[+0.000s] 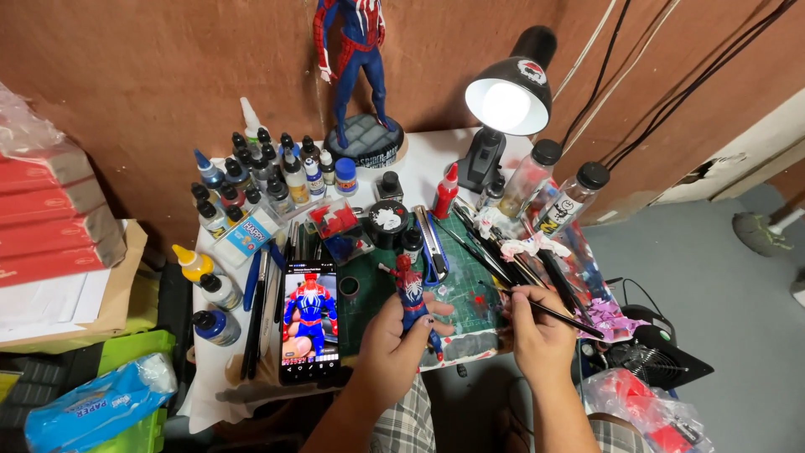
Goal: Painting a Spider-Man action figure using a small paintbrush and referencing an image on a smartphone.
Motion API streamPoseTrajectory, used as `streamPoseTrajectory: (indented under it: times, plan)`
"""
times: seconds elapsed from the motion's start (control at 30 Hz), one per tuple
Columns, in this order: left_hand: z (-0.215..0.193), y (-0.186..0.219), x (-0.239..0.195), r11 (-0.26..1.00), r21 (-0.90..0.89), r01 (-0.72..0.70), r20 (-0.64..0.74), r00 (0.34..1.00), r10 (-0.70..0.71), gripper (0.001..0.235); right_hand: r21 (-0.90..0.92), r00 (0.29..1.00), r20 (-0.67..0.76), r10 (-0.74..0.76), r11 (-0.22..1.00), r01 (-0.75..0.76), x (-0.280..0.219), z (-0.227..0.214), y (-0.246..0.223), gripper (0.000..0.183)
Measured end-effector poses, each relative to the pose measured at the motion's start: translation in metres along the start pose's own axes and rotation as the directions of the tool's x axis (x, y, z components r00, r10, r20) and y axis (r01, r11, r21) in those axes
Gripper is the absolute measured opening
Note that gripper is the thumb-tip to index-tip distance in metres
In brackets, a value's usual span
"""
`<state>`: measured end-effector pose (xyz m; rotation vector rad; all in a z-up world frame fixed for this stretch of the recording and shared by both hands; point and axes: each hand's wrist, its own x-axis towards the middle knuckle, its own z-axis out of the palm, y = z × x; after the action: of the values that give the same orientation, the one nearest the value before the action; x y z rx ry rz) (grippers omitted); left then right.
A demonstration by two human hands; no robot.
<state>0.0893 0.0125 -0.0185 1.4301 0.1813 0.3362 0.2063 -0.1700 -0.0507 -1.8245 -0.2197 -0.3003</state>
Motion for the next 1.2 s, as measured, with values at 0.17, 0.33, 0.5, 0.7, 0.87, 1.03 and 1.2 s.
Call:
streamPoseTrajectory:
  times: [0.17, 0.33, 0.5, 0.7, 0.87, 1.03, 1.2]
  plan:
    - [0.0, -0.007, 0.0, 0.999, 0.022, -0.043, 0.01, 0.999, 0.043, 0.029, -0.067, 0.997, 0.032, -0.065, 0.996, 0.067, 0.003, -0.001, 0.0, 0.015]
    - [0.0, -0.008, 0.0, 0.998, 0.033, -0.061, 0.013, 0.998, 0.06, 0.03, -0.141, 0.981, 0.055, -0.188, 0.971, 0.194, 0.005, -0.002, -0.001, 0.019]
    - [0.0, -0.004, -0.001, 0.997, 0.058, -0.044, 0.016, 0.999, 0.043, 0.029, -0.173, 0.997, 0.031, -0.067, 0.982, 0.071, 0.004, 0.001, -0.001, 0.021]
    - [0.0, -0.006, -0.001, 0.997, 0.057, -0.046, 0.012, 0.999, 0.045, 0.028, -0.183, 0.988, 0.062, -0.14, 0.972, 0.149, 0.005, 0.001, -0.005, 0.023]
    - [0.001, -0.008, 0.0, 0.997, 0.055, -0.045, 0.012, 0.999, 0.045, 0.028, -0.188, 0.994, 0.056, -0.099, 0.976, 0.108, 0.004, 0.001, -0.006, 0.023]
    - [0.0, -0.013, 0.0, 0.997, 0.028, -0.075, 0.026, 0.997, 0.074, 0.028, -0.157, 0.996, 0.045, -0.081, 0.984, 0.087, 0.005, 0.002, -0.006, 0.023]
    - [0.001, -0.006, -0.001, 0.998, 0.042, -0.052, 0.013, 0.999, 0.051, 0.028, -0.194, 0.99, 0.054, -0.133, 0.971, 0.141, 0.004, 0.001, -0.006, 0.024]
